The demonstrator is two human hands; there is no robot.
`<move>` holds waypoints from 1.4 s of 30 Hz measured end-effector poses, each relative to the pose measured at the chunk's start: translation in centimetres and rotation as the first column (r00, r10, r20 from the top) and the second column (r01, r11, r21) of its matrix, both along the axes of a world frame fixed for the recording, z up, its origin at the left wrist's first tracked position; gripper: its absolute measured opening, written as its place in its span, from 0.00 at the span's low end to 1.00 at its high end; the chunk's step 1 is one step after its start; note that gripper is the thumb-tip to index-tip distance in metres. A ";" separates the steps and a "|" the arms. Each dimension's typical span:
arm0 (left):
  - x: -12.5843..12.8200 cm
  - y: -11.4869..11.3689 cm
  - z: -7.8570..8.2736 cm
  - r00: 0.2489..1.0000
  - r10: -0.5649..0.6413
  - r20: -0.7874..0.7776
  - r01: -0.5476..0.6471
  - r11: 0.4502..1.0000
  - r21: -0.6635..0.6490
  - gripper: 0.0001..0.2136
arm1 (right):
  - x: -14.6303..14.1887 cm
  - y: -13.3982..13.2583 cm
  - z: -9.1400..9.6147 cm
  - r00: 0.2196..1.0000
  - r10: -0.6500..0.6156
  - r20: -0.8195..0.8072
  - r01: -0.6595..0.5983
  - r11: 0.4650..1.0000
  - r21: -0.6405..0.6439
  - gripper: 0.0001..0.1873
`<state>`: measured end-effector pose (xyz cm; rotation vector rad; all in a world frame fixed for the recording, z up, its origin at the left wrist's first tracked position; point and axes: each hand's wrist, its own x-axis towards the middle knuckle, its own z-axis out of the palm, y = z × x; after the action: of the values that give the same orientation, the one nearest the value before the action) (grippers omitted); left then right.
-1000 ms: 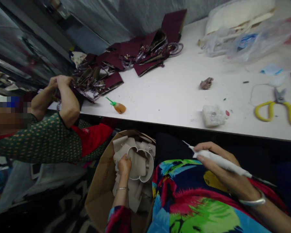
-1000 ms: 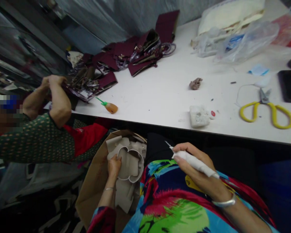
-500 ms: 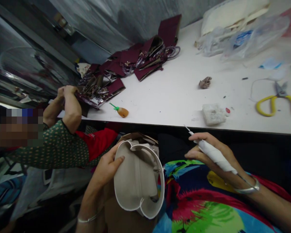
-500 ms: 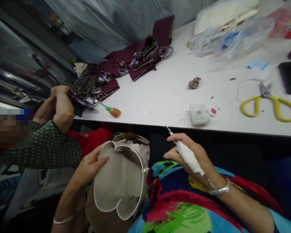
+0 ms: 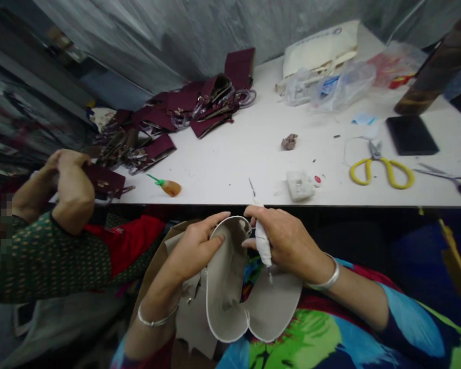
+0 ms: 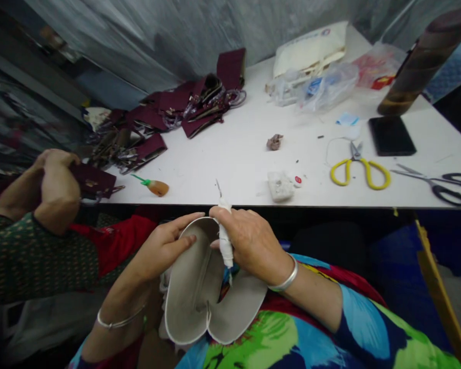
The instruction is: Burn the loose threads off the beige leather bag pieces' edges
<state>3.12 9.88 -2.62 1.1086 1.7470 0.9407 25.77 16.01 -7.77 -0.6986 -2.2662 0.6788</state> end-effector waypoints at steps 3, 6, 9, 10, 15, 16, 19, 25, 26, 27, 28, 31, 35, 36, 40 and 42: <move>0.7 0.5 -0.1 0.996 0.021 0.090 -0.022 1.000 0.014 0.23 | 0.2 0.2 -0.7 0.999 -0.039 -0.018 0.040 0.999 0.004 0.27; 1.0 0.6 -0.3 0.971 0.062 0.229 -0.064 0.998 0.003 0.23 | 0.4 0.4 -1.2 0.999 -0.009 -0.046 0.010 1.000 0.015 0.23; 0.9 0.5 -0.6 0.913 0.133 0.385 -0.130 0.991 -0.035 0.21 | 0.8 0.6 -1.5 0.996 0.056 -0.069 -0.054 0.998 0.032 0.20; 0.8 0.4 -0.8 0.900 0.144 0.412 -0.136 0.989 -0.049 0.21 | 0.9 0.7 -1.6 0.994 0.071 -0.082 -0.069 0.997 0.032 0.19; 1.2 0.1 -1.0 0.920 0.075 0.385 -0.052 0.996 -0.069 0.23 | 1.2 1.0 -2.3 0.983 0.040 -0.179 -0.055 0.995 -0.080 0.17; 1.3 0.1 -0.8 0.928 0.052 0.369 -0.029 0.997 -0.068 0.23 | 1.2 1.0 -2.5 0.976 0.015 -0.219 -0.044 0.990 -0.132 0.18; 1.7 0.3 0.0 0.974 -0.087 0.210 0.099 0.994 -0.049 0.22 | 1.4 1.0 -3.0 0.943 -0.055 -0.328 -0.049 0.952 -0.303 0.19; 0.9 3.0 0.2 0.912 -0.411 -0.007 0.408 0.904 0.129 0.15 | 2.1 0.8 -3.1 0.929 0.004 -0.371 -0.172 0.891 -0.421 0.19; 0.9 3.6 -0.1 0.876 -0.482 0.018 0.476 0.870 0.128 0.18 | 2.2 0.8 -3.1 0.925 0.012 -0.379 -0.183 0.889 -0.419 0.19; 0.9 4.3 -0.4 0.825 -0.564 0.024 0.558 0.822 0.113 0.23 | 2.3 0.9 -3.1 0.921 0.015 -0.389 -0.188 0.892 -0.412 0.20; 1.1 4.9 -0.7 0.764 -0.645 0.013 0.642 0.762 0.088 0.26 | 2.4 0.9 -3.1 0.916 0.014 -0.400 -0.190 0.895 -0.403 0.20; 2.3 6.4 -1.7 0.616 -0.787 -0.043 0.788 0.616 0.010 0.30 | 2.6 1.1 -3.2 0.909 -0.014 -0.417 -0.175 0.894 -0.412 0.21; 4.4 6.9 -2.5 0.661 -0.745 -0.092 0.748 0.664 -0.003 0.25 | 2.7 1.5 -3.4 0.903 -0.138 -0.406 -0.089 0.866 -0.492 0.19; 4.8 6.8 -2.8 0.700 -0.707 -0.103 0.710 0.704 -0.010 0.23 | 2.7 1.6 -3.5 0.900 -0.171 -0.401 -0.062 0.860 -0.507 0.19; 5.8 6.5 -4.1 0.856 -0.505 -0.107 0.503 0.863 -0.045 0.14 | 2.5 2.0 -3.7 0.886 -0.242 -0.395 -0.011 0.841 -0.541 0.17; 6.0 6.3 -4.8 0.902 -0.424 -0.074 0.424 0.905 -0.022 0.11 | 2.5 2.1 -3.6 0.887 -0.241 -0.395 -0.019 0.834 -0.551 0.14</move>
<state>9.11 16.18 -7.46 1.4641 1.4757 0.6272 28.25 18.09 -11.33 -0.8258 -1.5851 1.3049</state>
